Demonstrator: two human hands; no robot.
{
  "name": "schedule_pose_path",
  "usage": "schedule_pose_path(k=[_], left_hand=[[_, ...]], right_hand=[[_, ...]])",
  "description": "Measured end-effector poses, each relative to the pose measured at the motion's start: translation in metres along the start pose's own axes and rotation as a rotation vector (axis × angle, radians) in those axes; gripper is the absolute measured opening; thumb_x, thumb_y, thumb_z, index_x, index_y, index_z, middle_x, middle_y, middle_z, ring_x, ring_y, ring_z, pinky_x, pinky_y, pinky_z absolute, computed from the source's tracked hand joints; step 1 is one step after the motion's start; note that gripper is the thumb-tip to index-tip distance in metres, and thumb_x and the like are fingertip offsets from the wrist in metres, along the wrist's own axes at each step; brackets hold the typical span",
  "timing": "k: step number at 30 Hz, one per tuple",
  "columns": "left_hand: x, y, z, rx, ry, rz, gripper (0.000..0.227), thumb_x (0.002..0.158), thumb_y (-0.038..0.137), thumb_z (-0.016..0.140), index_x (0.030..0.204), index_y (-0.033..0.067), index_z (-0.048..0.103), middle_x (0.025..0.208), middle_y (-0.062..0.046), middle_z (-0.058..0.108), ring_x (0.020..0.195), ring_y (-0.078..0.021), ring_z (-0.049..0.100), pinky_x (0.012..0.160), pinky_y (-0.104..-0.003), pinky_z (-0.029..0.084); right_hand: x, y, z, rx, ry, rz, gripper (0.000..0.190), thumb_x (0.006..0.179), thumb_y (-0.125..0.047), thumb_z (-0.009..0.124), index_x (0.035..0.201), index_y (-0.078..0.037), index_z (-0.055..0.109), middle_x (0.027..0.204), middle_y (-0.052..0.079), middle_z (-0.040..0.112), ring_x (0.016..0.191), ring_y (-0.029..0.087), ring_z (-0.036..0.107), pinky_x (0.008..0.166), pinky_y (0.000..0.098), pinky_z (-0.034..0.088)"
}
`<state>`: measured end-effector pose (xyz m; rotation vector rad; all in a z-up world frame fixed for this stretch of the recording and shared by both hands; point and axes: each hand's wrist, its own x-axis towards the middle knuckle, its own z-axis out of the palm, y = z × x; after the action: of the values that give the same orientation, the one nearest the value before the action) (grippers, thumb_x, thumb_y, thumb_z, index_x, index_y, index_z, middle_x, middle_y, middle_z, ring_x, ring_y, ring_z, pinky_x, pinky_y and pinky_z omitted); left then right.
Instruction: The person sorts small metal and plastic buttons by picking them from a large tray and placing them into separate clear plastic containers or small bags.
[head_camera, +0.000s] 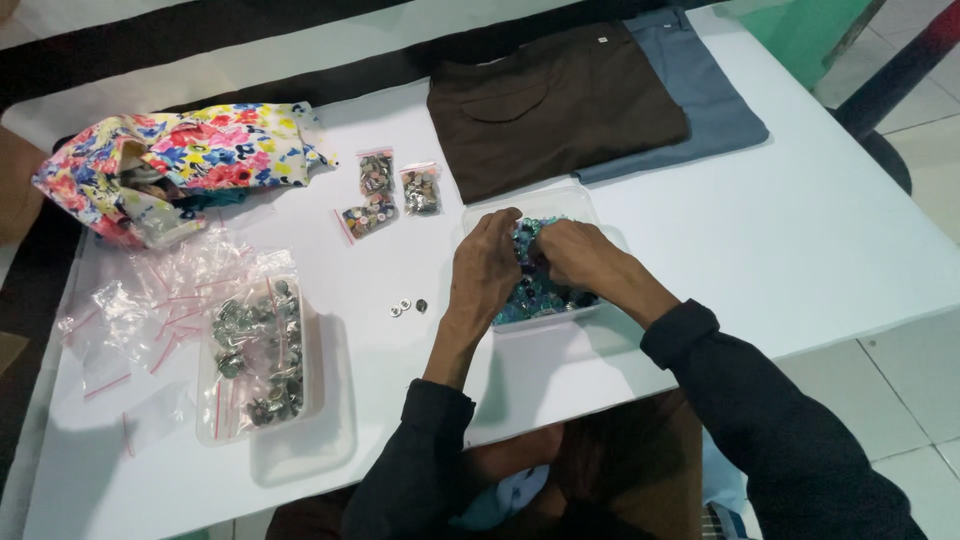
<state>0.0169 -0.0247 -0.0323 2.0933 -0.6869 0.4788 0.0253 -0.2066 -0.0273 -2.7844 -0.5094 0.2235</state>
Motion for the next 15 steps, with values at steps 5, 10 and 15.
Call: schedule_pose_path(k=[5,10,15], left_hand=[[0.004,-0.007,0.004,-0.003,0.01,0.002,0.028,0.098,-0.004,0.054,0.122,0.0088,0.064,0.098,-0.013,0.069,0.093,-0.0378,0.074,0.075,-0.046,0.062],[0.0,-0.002,0.001,-0.046,0.011,-0.025,0.025,0.1,0.0,0.053,0.121,0.0095,0.063,0.096,-0.015,0.068,0.094,-0.0404,0.072,0.075,-0.048,0.06],[0.0,-0.006,0.001,-0.056,0.003,-0.026,0.024,0.1,0.001,0.053,0.12,0.0087,0.063,0.095,-0.015,0.069,0.092,-0.0407,0.072,0.075,-0.048,0.06]], right_hand=[[0.016,0.02,0.024,-0.157,0.022,-0.039,0.017,0.073,-0.002,0.069,0.087,0.006,0.075,0.078,0.025,0.074,0.076,0.046,0.074,0.061,0.0541,0.059],[-0.016,-0.021,-0.034,-0.165,-0.002,0.011,0.023,0.081,0.0,0.06,0.095,0.005,0.077,0.085,0.028,0.074,0.083,0.048,0.074,0.066,0.0549,0.06],[-0.011,-0.004,-0.041,0.117,0.083,-0.004,0.025,0.084,-0.003,0.059,0.101,-0.002,0.077,0.098,0.03,0.073,0.099,0.056,0.068,0.082,0.0612,0.057]])
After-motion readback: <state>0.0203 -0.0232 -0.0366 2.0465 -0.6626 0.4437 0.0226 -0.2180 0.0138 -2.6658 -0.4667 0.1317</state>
